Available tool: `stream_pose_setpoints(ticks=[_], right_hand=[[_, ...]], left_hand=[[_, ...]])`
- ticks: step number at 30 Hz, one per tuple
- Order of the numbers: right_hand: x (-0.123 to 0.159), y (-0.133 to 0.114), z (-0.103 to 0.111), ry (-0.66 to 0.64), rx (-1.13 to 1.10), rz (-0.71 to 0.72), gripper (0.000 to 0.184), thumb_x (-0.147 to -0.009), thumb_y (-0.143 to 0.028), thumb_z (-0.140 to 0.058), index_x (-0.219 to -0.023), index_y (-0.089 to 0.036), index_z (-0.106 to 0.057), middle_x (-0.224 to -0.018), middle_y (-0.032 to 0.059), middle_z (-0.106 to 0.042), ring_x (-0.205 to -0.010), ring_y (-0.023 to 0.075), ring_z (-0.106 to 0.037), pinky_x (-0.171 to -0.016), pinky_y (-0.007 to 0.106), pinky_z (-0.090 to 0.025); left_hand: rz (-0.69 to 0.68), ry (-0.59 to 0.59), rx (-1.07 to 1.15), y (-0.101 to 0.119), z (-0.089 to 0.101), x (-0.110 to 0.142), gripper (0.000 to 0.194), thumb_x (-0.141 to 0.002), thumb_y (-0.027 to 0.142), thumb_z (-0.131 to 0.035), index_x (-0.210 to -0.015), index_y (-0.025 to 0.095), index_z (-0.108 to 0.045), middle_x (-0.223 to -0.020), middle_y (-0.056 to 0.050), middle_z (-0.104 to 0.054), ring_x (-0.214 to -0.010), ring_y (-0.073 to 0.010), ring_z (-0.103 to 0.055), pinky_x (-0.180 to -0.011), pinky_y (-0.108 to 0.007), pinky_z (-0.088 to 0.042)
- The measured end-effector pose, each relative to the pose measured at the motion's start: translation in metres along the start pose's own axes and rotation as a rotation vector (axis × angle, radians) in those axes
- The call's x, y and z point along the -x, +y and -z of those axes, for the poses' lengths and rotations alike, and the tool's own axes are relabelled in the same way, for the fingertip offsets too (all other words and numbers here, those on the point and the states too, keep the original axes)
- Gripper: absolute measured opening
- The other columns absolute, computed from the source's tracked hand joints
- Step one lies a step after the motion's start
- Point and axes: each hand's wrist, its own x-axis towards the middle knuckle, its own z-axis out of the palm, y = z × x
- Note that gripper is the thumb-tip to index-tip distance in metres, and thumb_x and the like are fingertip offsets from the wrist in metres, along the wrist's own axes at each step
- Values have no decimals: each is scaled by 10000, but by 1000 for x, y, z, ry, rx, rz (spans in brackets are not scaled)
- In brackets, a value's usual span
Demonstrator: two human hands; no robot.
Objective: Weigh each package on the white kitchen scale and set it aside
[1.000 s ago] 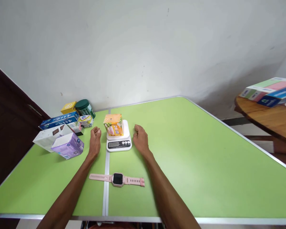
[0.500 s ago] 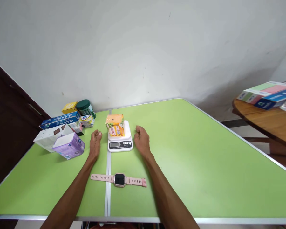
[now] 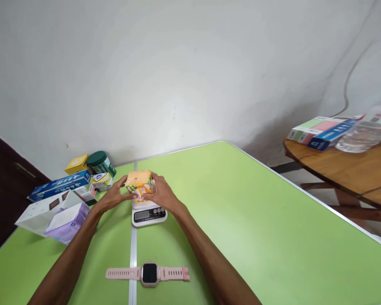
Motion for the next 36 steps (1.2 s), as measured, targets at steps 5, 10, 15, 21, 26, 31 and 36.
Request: stream_pose_setpoints(ticks=[5, 10, 15, 21, 26, 31, 36], right_hand=[[-10, -3, 19, 17, -88, -1, 658, -710, -228, -835, -1329, -231, -611, -1271, 89, -706, -1148, 279, -657, -989, 453, -547], [-29, 20, 84, 122, -116, 35, 686, -721, -257, -805, -1367, -225, -574, -1359, 111, -682, -1210, 285, -653, -1024, 461, -543], [-51, 69, 145, 162, -189, -68, 707, -680, -236, -795, -1351, -219, -573, -1370, 120, -690, -1213, 294, -670, -1020, 471, -556], [-83, 127, 174, 191, -259, -138, 756, -618, -194, -790, -1344, -200, -582, -1294, 107, -732, -1103, 274, -716, -974, 455, -592], [-109, 157, 177, 181, -214, -123, 727, -671, -243, -763, -1374, -201, -585, -1284, 117, -746, -1098, 280, -705, -921, 451, -611], [-124, 173, 168, 314, -42, -184, 443, -728, -286, -735, -1158, -204, -668, -1169, 85, -778, -1005, 260, -724, -879, 415, -612], [-131, 173, 153, 439, 124, -240, 275, -797, -318, -677, -1043, -195, -675, -1107, 118, -762, -1010, 290, -708, -967, 478, -574]], left_hand=[[-66, -101, -48, 27, -2, -28, 562, -675, 312, -876, -1207, 257, -703, -1212, -66, -774, -1127, -293, -711, -986, -431, -548], [-201, -104, -141, 56, -41, -94, 531, -660, 320, -882, -1146, 231, -689, -1162, -63, -775, -1061, -275, -709, -897, -392, -558], [-187, -151, -91, 55, -110, -171, 558, -607, 308, -916, -1091, 189, -664, -1122, -82, -770, -1004, -256, -710, -866, -382, -579], [-108, -102, -59, 31, -159, -229, 558, -569, 195, -903, -1065, 170, -650, -1112, -84, -749, -1012, -251, -691, -896, -401, -574], [-55, -61, -50, 13, -167, -253, 539, -611, 240, -896, -1081, 179, -639, -1102, -77, -744, -998, -237, -693, -925, -415, -569], [-24, 6, -35, 3, -172, -272, 523, -627, 217, -893, -1076, 181, -629, -1105, -78, -743, -999, -228, -691, -945, -415, -566], [10, 90, -7, 1, -183, -279, 558, -650, 191, -890, -1140, 163, -624, -1212, -136, -721, -1055, -245, -693, -955, -412, -562]])
